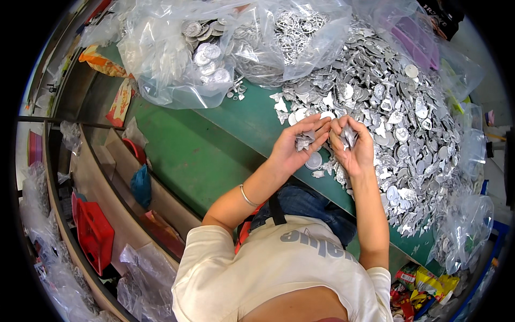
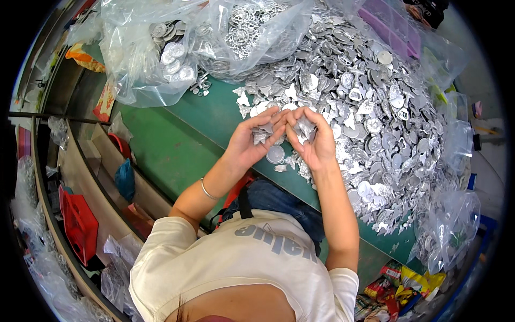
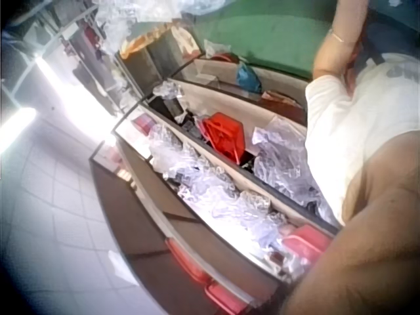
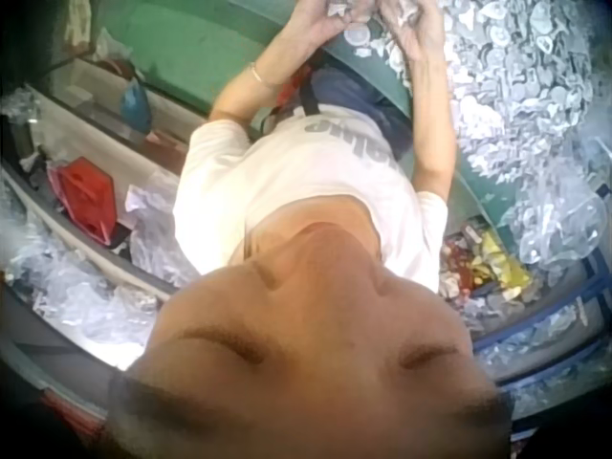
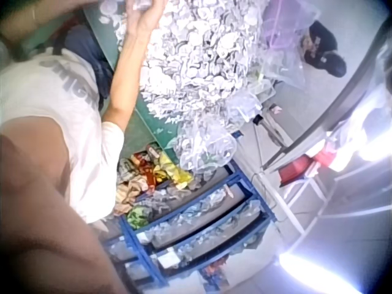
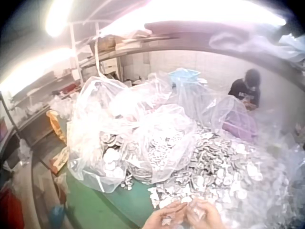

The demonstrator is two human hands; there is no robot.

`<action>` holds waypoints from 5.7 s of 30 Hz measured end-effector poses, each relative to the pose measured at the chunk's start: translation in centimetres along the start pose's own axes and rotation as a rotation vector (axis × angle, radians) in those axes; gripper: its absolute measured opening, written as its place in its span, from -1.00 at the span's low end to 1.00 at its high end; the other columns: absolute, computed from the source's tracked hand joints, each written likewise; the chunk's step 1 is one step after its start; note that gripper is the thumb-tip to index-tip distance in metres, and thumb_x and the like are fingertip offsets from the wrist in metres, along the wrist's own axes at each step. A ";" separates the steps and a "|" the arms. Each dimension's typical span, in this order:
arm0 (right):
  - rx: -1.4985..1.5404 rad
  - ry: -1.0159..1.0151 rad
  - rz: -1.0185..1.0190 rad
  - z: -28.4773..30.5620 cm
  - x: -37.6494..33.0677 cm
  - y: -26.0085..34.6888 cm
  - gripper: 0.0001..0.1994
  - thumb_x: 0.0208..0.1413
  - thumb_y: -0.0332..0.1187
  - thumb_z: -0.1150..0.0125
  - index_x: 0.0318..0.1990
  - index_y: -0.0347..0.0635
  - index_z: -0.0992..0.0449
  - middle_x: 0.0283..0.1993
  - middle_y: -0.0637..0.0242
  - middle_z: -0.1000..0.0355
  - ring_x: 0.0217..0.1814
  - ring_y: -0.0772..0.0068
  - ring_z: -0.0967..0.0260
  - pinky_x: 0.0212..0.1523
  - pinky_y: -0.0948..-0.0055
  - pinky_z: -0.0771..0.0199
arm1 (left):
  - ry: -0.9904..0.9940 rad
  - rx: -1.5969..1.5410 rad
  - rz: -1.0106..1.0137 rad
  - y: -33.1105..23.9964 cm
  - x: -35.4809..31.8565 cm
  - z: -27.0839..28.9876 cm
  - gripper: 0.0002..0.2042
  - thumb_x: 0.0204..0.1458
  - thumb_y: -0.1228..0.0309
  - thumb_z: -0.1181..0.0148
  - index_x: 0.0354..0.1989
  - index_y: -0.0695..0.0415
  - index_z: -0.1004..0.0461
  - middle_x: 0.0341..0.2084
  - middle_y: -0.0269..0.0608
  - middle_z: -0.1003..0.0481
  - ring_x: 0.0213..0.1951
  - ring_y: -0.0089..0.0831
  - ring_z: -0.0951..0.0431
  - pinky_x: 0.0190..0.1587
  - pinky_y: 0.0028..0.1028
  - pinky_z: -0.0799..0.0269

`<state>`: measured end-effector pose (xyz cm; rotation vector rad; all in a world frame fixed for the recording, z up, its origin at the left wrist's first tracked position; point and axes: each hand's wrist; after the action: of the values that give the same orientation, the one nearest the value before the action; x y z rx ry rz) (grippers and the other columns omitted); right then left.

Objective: The person sorts and organizes small silver-colored metal decorative pieces by hand, moving them from a large central pile into smaller plastic bags stored on nearby shelves.

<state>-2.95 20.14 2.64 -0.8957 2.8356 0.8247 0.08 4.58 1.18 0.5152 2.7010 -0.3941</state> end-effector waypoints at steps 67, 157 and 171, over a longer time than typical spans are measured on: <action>-1.086 -0.925 0.805 8.0 -20.8 6.2 -0.90 -0.04 -0.56 -0.12 -0.32 -0.28 -0.45 -0.45 0.38 -0.34 -0.38 0.61 -0.25 -0.33 0.62 -0.23 | 0.507 1.251 -0.344 7.8 9.6 -17.3 -0.73 -0.02 0.54 0.02 -0.10 0.26 -0.35 -0.13 -0.14 -0.34 -0.06 -0.31 -0.35 -0.02 -0.36 -0.28; -0.521 -0.517 0.303 4.9 -17.0 5.2 -0.85 0.07 -0.42 -0.09 -0.30 -0.36 -0.47 -0.69 0.51 -0.22 -0.73 0.76 0.00 -0.72 0.73 0.10 | 0.290 1.142 0.066 13.4 0.8 -7.2 -0.80 -0.04 0.47 -0.16 -0.24 0.26 -0.43 -0.54 -0.35 -0.45 -0.61 -0.77 -0.27 -0.61 -0.74 -0.10; -0.910 -0.553 0.522 3.2 -17.6 4.7 -0.87 -0.06 -0.52 -0.16 -0.33 -0.40 -0.45 -0.47 0.36 -0.33 -0.45 0.66 -0.22 -0.50 0.63 -0.22 | 0.241 0.823 0.235 13.6 0.2 -7.2 -0.81 0.02 0.41 -0.11 -0.24 0.26 -0.40 -0.60 -0.38 -0.41 -0.71 -0.79 -0.12 -0.70 -0.74 0.02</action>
<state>8.73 34.18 5.75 0.1286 2.1374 2.0963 3.24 19.15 4.79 1.1398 2.5472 -1.4651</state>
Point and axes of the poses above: each hand's wrist, its own x-axis towards the middle knuckle, its own z-axis out of the back of the hand, y = z × x
